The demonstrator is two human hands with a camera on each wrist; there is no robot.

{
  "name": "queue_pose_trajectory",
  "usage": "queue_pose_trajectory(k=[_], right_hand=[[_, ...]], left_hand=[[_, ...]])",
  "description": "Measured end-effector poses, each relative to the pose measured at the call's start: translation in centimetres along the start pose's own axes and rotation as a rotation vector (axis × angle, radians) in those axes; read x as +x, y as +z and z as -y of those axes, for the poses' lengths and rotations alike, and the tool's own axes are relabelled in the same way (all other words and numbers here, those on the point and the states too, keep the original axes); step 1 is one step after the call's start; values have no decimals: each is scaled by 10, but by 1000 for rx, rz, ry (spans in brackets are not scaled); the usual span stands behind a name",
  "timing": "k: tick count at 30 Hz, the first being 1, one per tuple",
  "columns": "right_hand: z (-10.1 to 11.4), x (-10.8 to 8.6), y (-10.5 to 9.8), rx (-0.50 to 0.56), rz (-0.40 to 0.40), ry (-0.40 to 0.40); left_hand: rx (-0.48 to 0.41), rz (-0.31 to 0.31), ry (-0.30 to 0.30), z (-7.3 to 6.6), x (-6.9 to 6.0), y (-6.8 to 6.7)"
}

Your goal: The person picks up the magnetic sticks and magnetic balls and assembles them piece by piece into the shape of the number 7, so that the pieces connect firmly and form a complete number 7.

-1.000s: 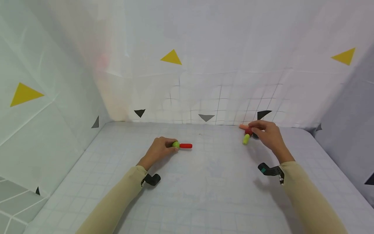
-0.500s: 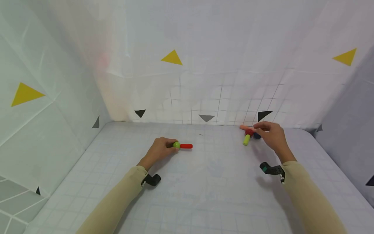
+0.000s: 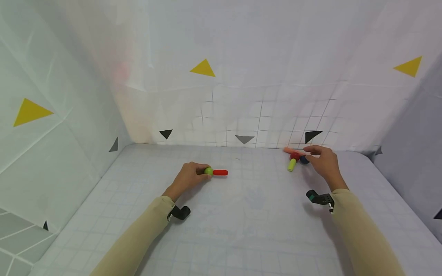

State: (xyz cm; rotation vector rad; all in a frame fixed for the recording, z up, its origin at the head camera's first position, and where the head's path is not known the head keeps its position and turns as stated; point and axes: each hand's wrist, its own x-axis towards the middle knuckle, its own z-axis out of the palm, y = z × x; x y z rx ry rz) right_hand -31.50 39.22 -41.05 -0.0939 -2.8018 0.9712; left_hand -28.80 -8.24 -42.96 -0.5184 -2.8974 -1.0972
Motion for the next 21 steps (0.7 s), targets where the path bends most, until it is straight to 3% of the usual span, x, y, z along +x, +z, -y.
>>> queue_pose_trajectory(k=[11, 21], right_hand=[[-11, 7, 9, -64, 50, 36], [-19, 8, 13, -69, 65, -5]], left_hand=[[5, 4, 1, 1, 0, 1], [9, -1, 5, 1, 0, 2]])
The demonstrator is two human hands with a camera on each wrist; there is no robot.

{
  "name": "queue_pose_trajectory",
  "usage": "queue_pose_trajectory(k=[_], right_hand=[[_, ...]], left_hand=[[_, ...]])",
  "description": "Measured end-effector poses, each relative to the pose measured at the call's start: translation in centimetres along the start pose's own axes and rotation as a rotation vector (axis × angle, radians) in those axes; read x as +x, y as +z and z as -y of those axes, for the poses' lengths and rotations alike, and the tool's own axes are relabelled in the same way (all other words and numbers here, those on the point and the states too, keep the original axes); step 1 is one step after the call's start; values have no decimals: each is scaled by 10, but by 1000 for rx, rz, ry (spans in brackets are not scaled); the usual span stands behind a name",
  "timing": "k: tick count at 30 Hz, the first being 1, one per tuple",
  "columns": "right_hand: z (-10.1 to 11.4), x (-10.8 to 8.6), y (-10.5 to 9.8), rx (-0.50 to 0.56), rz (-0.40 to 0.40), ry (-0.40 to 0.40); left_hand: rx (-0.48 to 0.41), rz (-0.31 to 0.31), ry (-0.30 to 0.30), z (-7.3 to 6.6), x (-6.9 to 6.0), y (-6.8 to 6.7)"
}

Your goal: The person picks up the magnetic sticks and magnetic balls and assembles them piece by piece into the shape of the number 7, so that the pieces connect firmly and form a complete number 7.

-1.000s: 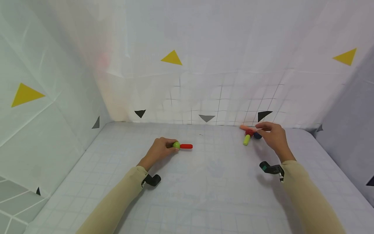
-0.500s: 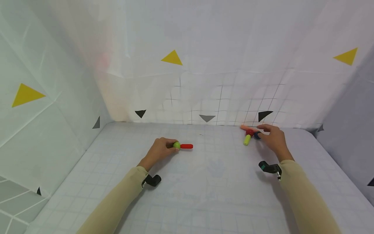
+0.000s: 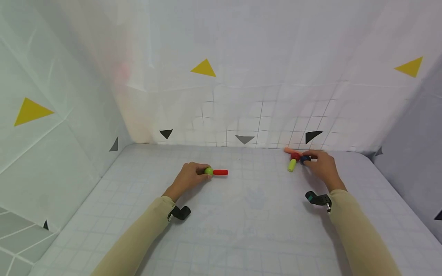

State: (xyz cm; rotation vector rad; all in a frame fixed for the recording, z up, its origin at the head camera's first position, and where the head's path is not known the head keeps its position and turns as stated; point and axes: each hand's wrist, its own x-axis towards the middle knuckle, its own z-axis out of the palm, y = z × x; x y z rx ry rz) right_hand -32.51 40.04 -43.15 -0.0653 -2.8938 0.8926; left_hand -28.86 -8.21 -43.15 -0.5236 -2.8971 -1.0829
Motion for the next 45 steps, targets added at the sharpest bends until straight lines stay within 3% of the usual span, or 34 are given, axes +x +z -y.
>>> queue_pose_trajectory(k=[16, 35, 45], right_hand=[[2, -3, 7, 27, -14, -16], [1, -9, 3, 64, -29, 54], [10, -14, -2, 76, -54, 9]], left_hand=[[-4, -6, 2, 0, -3, -1], [5, 5, -16, -1, -1, 0], [6, -5, -6, -1, -1, 0]])
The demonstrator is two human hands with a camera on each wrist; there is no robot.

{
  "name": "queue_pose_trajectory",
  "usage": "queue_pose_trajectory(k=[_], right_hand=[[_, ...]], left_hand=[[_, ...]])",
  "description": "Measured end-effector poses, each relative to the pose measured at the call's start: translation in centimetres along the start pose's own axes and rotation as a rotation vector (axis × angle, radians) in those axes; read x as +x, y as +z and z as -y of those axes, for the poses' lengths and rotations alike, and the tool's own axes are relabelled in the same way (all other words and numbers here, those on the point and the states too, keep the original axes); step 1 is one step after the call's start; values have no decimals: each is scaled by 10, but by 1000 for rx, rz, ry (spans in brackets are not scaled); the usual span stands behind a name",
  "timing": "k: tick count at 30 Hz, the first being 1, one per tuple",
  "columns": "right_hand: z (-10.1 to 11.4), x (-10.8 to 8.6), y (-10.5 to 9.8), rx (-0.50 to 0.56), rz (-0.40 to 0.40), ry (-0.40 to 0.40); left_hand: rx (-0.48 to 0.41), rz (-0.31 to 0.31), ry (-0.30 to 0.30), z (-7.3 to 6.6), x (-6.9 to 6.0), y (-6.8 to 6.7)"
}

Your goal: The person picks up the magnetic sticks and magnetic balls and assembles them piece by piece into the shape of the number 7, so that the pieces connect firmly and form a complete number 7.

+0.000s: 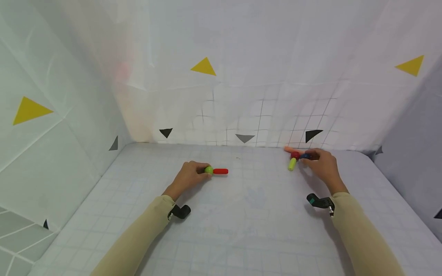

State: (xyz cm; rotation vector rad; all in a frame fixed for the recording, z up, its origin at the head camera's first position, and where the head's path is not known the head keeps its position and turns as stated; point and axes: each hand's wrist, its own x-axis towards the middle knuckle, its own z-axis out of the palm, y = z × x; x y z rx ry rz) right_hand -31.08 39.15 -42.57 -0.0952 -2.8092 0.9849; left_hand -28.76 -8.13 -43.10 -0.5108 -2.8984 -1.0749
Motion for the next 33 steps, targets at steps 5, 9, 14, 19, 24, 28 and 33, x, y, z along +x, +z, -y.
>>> queue_pose_trajectory(k=[5, 9, 14, 19, 24, 28, 33], right_hand=[[5, -2, -2, 9, -7, -21], [11, -5, -3, 18, -8, -38], [20, -9, -4, 32, -4, -49], [27, -12, -2, 44, -8, -70], [38, -15, 1, 44, -5, -95], [45, -16, 2, 47, -13, -108], [50, -17, 3, 60, -13, -125]], left_hand=[[15, -4, 12, 1, 0, 0], [20, -2, 4, 2, 1, 1], [29, -3, 9, 1, 2, 1], [22, -3, 15, 1, 1, 1], [19, -6, 9, 2, 1, 2], [19, -8, 11, 1, 1, 1], [11, -10, 5, 0, 1, 0]])
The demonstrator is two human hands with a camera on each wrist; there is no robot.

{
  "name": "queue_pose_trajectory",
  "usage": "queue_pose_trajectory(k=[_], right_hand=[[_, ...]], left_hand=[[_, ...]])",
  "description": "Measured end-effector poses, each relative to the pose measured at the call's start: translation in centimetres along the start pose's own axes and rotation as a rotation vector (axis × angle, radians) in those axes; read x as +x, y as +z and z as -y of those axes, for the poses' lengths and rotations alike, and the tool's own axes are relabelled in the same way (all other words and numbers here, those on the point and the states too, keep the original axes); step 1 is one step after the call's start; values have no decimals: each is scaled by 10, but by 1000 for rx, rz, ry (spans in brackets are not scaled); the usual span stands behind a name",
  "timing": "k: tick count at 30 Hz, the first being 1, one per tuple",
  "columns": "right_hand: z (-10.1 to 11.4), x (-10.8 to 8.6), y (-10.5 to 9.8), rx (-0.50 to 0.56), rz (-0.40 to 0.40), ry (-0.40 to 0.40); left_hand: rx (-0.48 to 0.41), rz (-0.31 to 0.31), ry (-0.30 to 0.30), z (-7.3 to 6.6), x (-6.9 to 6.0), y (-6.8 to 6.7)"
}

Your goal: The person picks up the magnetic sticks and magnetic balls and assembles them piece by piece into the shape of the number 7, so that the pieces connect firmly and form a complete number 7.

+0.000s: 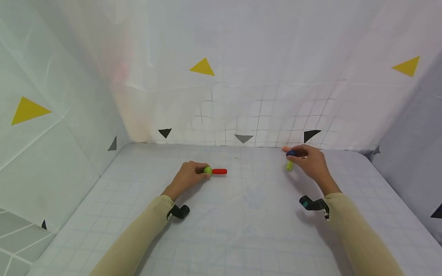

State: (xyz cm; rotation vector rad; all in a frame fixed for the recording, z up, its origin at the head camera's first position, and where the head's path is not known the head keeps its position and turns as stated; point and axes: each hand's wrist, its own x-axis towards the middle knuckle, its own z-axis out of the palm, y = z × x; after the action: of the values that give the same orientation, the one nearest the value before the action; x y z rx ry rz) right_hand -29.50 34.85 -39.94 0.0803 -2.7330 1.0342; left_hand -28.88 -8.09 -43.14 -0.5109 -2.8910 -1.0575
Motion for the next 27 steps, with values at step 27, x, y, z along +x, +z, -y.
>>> queue_pose_trajectory(k=[27], right_hand=[[27, -9, 14, 15, 44, -72]], left_hand=[[13, 7, 9, -1, 0, -1]])
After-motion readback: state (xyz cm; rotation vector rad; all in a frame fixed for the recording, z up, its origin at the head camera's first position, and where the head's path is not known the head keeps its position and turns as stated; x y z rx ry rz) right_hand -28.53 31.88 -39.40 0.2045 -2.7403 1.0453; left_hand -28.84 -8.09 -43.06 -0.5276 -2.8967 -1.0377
